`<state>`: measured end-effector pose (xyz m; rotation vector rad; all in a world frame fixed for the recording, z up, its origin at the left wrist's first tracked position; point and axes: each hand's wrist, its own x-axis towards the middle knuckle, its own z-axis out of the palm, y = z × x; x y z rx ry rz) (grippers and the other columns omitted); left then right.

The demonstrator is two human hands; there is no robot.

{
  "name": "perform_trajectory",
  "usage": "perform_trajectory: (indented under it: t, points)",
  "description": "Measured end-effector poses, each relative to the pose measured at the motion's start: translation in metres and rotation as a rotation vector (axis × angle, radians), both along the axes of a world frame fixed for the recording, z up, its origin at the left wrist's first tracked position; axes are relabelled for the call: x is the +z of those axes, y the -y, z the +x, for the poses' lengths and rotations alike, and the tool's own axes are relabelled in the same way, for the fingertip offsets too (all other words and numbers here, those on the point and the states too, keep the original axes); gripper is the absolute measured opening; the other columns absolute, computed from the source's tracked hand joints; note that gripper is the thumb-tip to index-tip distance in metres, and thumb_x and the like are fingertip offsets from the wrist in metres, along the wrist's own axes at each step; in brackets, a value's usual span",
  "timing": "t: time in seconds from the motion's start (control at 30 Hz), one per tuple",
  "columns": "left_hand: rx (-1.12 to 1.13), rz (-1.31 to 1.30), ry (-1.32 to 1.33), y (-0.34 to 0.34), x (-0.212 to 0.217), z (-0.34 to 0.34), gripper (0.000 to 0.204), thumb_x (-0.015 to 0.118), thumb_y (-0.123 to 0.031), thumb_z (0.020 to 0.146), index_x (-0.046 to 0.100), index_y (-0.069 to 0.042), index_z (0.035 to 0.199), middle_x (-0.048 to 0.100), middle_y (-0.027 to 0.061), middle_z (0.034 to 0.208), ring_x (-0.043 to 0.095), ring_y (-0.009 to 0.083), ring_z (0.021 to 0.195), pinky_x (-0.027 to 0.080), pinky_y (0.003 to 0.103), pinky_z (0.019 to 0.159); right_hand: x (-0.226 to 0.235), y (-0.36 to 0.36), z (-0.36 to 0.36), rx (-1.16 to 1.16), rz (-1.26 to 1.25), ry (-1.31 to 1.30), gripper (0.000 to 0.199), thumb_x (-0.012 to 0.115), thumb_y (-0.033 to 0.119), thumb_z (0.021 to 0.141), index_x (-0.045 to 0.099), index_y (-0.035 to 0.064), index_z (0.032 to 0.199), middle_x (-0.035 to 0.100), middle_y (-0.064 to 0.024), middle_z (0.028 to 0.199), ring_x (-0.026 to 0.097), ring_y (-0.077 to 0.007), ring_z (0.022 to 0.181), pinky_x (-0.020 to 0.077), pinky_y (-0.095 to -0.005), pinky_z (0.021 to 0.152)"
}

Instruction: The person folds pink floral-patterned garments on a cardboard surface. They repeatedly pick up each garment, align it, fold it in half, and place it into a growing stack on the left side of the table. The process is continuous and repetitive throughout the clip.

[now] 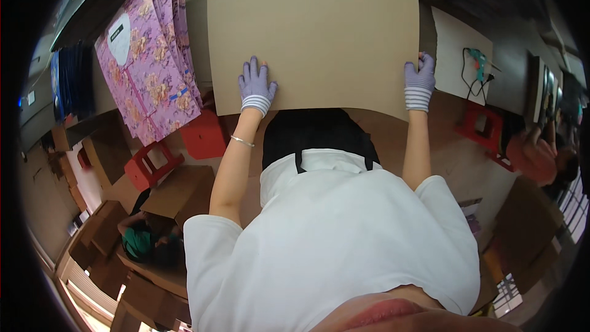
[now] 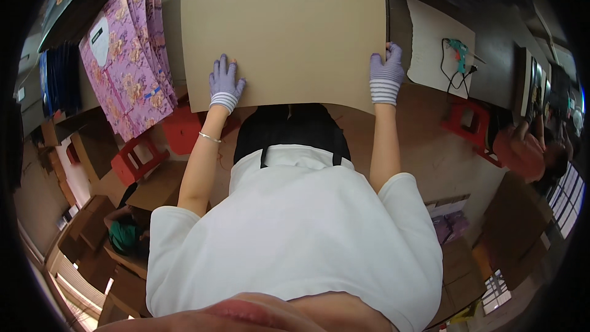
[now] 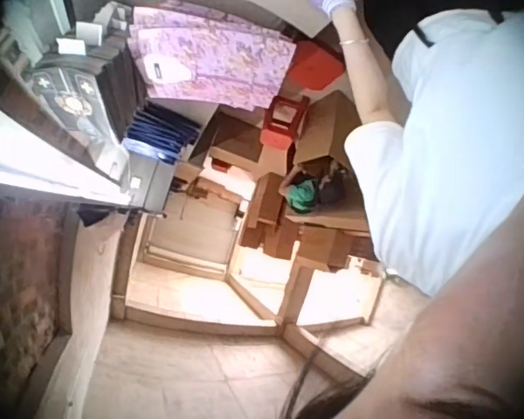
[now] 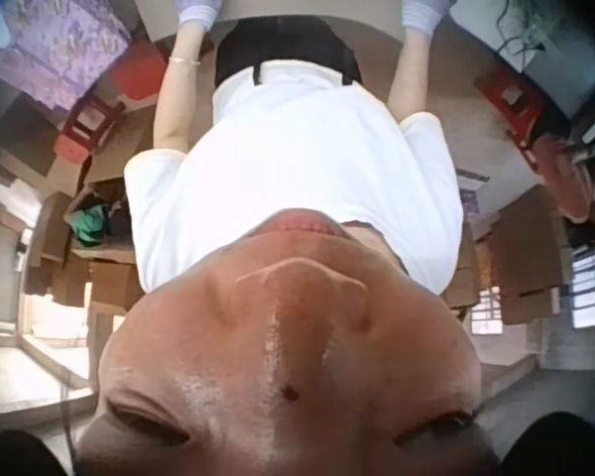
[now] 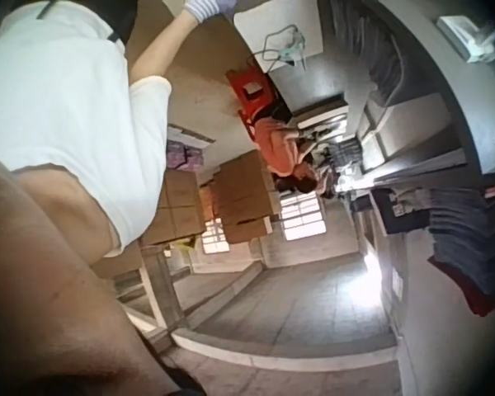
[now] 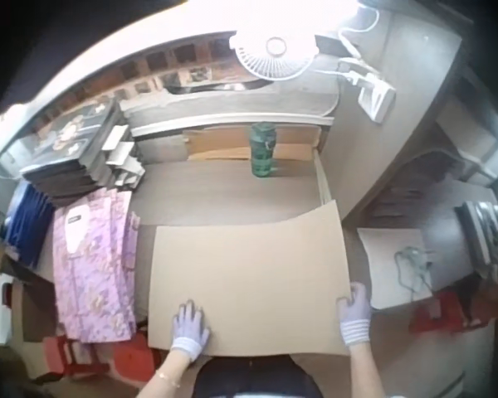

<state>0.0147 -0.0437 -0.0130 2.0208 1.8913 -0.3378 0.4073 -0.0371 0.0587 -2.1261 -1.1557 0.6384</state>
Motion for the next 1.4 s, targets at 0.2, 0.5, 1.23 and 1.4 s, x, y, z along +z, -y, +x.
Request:
perform_trajectory:
  t: [0.2, 0.5, 1.23, 1.4]
  points:
    - [0.282, 0.115, 0.25, -0.021, -0.008, -0.027, 0.074, 0.066, -0.038, 0.084, 0.039, -0.002, 0.143, 0.025, 0.0242, 0.154, 0.026, 0.0404, 0.142, 0.026, 0.047, 0.115, 0.023, 0.03, 0.062, 0.244, 0.357, -0.196, 0.047, 0.058, 0.0, 0.092, 0.047, 0.0008, 0.138, 0.052, -0.0099, 0.137, 0.054, -0.0187, 0.12, 0.0425, -0.0298, 0.1]
    - [0.813, 0.033, 0.753, -0.054, 0.067, -0.097, 0.045, 0.071, -0.021, 0.086, 0.06, 0.004, 0.122, 0.068, 0.0184, 0.107, 0.069, 0.0229, 0.086, 0.056, 0.03, 0.072, 0.0, 0.037, 0.146, 0.112, 0.209, -0.281, 0.055, 0.054, 0.0, 0.092, 0.036, -0.0033, 0.145, 0.044, -0.0148, 0.146, 0.044, -0.0219, 0.132, 0.0349, -0.0313, 0.109]
    - [0.895, 0.356, 0.784, -0.032, -0.022, -0.106, 0.066, 0.072, -0.029, 0.084, 0.047, 0.004, 0.136, 0.056, 0.0227, 0.132, 0.055, 0.0291, 0.123, 0.043, 0.036, 0.103, 0.017, 0.035, 0.15, 0.099, 0.339, -0.592, 0.051, 0.062, 0.005, 0.09, 0.048, -0.0001, 0.138, 0.056, -0.0106, 0.133, 0.054, -0.0174, 0.118, 0.0416, -0.0307, 0.102]
    - [0.878, 0.32, 1.077, -0.049, 0.018, -0.085, 0.033, 0.069, -0.013, 0.087, 0.065, 0.008, 0.112, 0.072, 0.0181, 0.099, 0.068, 0.021, 0.09, 0.052, 0.031, 0.083, -0.03, 0.025, 0.163, 0.087, 0.278, -0.329, 0.051, 0.059, 0.005, 0.091, 0.046, -0.0021, 0.14, 0.055, -0.013, 0.136, 0.056, -0.0175, 0.114, 0.0441, -0.0301, 0.099]
